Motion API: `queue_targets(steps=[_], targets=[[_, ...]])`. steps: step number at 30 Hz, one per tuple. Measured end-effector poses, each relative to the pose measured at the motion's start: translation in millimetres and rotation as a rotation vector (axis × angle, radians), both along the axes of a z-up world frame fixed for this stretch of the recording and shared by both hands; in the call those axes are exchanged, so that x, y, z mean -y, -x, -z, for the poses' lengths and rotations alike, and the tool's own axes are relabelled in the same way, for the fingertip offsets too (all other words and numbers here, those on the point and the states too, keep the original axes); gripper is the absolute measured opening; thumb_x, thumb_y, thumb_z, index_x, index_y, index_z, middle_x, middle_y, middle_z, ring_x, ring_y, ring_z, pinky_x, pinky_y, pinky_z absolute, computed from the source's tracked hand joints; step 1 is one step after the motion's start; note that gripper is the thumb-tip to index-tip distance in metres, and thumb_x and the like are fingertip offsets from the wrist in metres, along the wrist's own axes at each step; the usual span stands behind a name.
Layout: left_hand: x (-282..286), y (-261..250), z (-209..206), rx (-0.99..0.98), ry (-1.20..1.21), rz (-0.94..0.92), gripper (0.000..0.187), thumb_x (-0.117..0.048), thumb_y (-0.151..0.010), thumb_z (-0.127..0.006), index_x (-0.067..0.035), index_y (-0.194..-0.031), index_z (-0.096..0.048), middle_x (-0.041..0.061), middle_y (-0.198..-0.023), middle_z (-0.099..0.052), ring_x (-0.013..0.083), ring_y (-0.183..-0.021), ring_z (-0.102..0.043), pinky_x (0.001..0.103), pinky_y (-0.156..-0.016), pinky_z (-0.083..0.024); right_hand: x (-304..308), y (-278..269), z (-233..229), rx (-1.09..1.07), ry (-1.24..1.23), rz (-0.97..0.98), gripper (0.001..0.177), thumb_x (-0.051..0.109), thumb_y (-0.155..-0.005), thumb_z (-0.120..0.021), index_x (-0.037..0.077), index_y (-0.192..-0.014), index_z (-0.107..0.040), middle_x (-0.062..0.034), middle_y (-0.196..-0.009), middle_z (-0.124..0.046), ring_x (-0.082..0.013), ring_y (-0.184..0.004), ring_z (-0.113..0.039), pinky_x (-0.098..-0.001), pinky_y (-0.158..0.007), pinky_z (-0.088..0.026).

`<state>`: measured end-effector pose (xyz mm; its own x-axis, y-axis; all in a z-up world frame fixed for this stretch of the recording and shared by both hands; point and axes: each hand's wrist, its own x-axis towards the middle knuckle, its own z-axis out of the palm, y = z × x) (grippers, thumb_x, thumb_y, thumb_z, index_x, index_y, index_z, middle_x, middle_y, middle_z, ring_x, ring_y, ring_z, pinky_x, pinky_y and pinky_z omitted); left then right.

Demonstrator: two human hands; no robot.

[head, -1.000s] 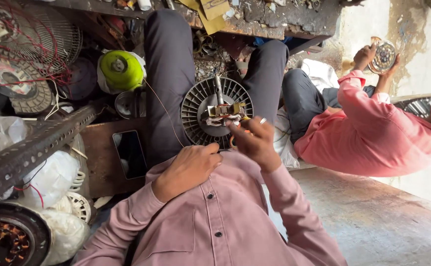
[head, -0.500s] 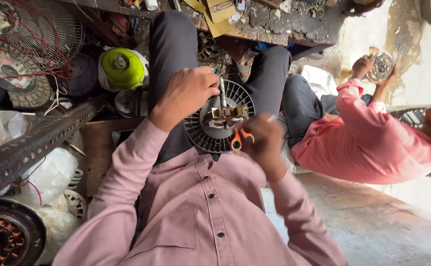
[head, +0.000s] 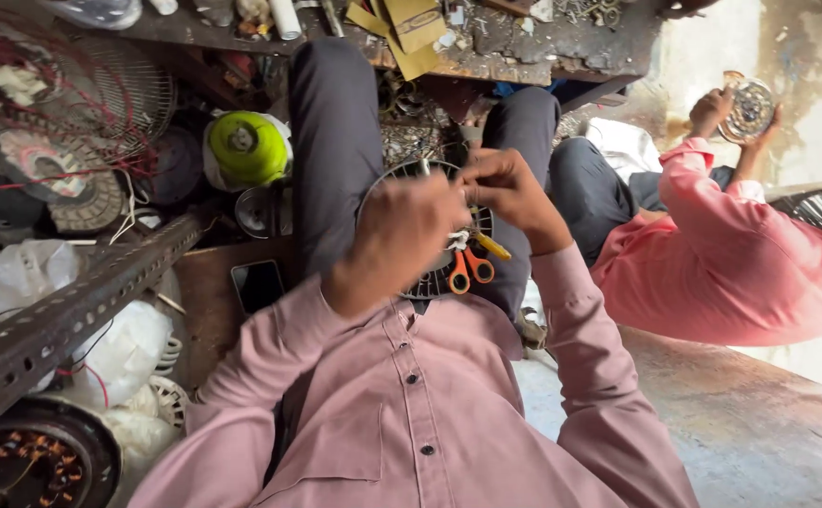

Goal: The recorder is rewiring or repairing an electric fan motor by manipulating copper wire and internal components.

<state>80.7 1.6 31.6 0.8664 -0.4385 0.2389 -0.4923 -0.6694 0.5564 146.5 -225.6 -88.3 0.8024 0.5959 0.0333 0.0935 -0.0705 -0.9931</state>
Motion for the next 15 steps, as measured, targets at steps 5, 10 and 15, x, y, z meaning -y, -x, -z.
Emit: queue_targets(steps=[5, 10, 15], targets=[[-3, 56, 8, -0.105, 0.051, 0.074, 0.015, -0.018, -0.094, -0.071, -0.004, -0.097, -0.069, 0.010, -0.081, -0.063, 0.0265, -0.066, -0.068, 0.039, -0.059, -0.052, -6, 15, -37, 0.070, 0.056, -0.065, 0.005, 0.003, -0.090, -0.077, 0.001, -0.094, -0.077, -0.0019, -0.080, -0.062, -0.0104, -0.078, -0.055, -0.0274, -0.068, -0.043], [-25, 80, 21, -0.097, -0.049, 0.068, 0.021, -0.018, -0.088, -0.073, -0.006, -0.105, -0.071, 0.010, -0.079, -0.059, 0.0272, -0.063, -0.066, 0.040, -0.058, -0.051, -15, 60, -42, 0.094, 0.150, 0.084, 0.007, 0.001, -0.090, -0.076, 0.004, -0.096, -0.077, -0.0016, -0.082, -0.059, -0.0127, -0.073, -0.057, -0.0284, -0.063, -0.042], [-47, 71, 1, -0.084, 0.065, -0.003, 0.014, -0.018, -0.085, -0.077, -0.008, -0.095, -0.073, 0.010, -0.074, -0.055, 0.0258, -0.060, -0.064, 0.040, -0.055, -0.049, -44, 126, -58, 0.838, 0.381, 0.400, 0.026, 0.002, -0.082, -0.080, 0.011, -0.106, -0.078, -0.0049, -0.078, -0.054, -0.0211, -0.066, -0.056, -0.0356, -0.059, -0.043]])
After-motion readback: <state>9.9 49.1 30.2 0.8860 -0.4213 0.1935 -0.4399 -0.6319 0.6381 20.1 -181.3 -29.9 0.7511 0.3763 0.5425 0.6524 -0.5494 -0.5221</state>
